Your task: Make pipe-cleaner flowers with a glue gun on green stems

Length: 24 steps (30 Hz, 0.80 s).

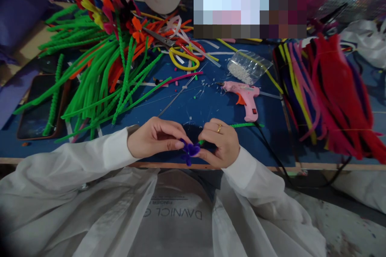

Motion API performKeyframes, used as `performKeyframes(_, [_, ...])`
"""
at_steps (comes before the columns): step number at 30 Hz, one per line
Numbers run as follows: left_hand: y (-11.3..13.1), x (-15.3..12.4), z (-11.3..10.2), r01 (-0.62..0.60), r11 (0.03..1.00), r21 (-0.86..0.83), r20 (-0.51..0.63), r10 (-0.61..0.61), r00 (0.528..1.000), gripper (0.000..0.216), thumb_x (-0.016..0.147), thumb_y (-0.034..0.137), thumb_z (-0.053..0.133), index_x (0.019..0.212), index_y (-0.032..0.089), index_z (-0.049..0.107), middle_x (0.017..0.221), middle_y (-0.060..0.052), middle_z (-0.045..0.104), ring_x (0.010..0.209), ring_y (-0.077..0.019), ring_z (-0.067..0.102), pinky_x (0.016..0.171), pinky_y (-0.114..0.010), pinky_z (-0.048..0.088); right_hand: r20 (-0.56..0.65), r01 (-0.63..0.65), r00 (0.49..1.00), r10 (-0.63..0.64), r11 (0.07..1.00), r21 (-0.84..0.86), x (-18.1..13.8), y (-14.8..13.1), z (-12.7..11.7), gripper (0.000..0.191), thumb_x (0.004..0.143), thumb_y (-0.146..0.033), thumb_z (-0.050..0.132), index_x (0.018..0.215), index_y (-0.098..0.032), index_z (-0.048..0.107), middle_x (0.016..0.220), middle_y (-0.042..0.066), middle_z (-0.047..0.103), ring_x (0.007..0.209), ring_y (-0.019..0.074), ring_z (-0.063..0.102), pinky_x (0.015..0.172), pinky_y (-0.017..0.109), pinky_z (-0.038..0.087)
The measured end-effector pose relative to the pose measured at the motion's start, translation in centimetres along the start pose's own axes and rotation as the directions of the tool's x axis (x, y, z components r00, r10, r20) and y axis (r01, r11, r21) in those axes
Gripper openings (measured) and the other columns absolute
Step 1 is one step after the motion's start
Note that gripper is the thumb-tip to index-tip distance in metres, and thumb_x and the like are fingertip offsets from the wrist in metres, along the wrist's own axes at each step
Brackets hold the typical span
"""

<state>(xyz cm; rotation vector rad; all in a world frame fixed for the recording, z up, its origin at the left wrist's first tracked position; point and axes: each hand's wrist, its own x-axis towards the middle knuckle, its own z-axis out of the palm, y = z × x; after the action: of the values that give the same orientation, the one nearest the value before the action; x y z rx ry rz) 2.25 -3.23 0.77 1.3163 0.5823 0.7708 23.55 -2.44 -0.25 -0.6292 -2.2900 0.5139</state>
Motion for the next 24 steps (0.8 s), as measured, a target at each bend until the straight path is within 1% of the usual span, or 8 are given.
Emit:
performKeyframes(7, [0.28,-0.02,-0.06,-0.062,0.988,0.141,0.044,0.056,0.997,0.016,0.08,0.016,0.063,0.09,0.008,0.072,0.081,-0.01,0.069,0.074,-0.0122,0.063,0.07,-0.021,0.05,-0.012,-0.007,1.0,0.007,1.0,0.001,-0.13,-0.06,0.08,0.037,0.089,-0.045,0.046,0.064,-0.018,0.049,0.055,0.001,0.048,0.053,0.0129,0.039,0.055,0.029,0.032])
performKeyframes(12, [0.34,-0.02,-0.02,-0.077,0.985,0.151,0.036,0.072,0.997,0.015,0.08,0.015,0.063,0.09,0.007,0.072,0.081,-0.011,0.069,0.073,-0.012,0.064,0.069,-0.021,0.05,-0.029,-0.008,1.0,0.008,1.0,0.011,-0.22,0.05,0.18,0.04,0.089,-0.049,0.045,0.065,-0.018,0.048,0.054,0.0,0.046,0.052,0.0127,0.04,0.055,0.029,0.032])
performKeyframes(18, [0.39,-0.04,-0.02,-0.082,0.979,0.187,0.036,0.076,0.996,0.014,0.08,0.015,0.062,0.09,0.01,0.072,0.081,-0.009,0.069,0.073,-0.0117,0.064,0.07,-0.021,0.051,-0.023,0.018,1.0,-0.018,0.999,-0.035,-0.14,-0.02,0.14,0.041,0.091,-0.05,0.04,0.065,-0.019,0.049,0.054,0.001,0.049,0.053,0.0135,0.04,0.054,0.029,0.033])
performKeyframes(20, [0.51,-0.02,-0.06,-0.11,0.967,0.229,0.056,0.1,0.993,0.014,0.081,0.014,0.062,0.089,0.01,0.073,0.082,-0.009,0.069,0.074,-0.0114,0.065,0.071,-0.02,0.051,-0.033,0.03,0.999,-0.032,0.998,-0.059,-0.12,-0.11,0.13,0.041,0.091,-0.049,0.039,0.065,-0.019,0.05,0.054,0.001,0.05,0.053,0.0134,0.041,0.054,0.029,0.034])
performKeyframes(24, [0.82,-0.02,-0.09,-0.207,0.916,0.345,0.118,0.176,0.977,0.016,0.082,0.013,0.06,0.09,0.009,0.072,0.081,-0.01,0.069,0.073,-0.0105,0.064,0.07,-0.018,0.05,-0.058,0.064,0.996,-0.072,0.99,-0.129,-0.2,-0.3,0.15,0.041,0.091,-0.049,0.042,0.065,-0.018,0.052,0.054,0.002,0.051,0.053,0.013,0.043,0.053,0.028,0.036])
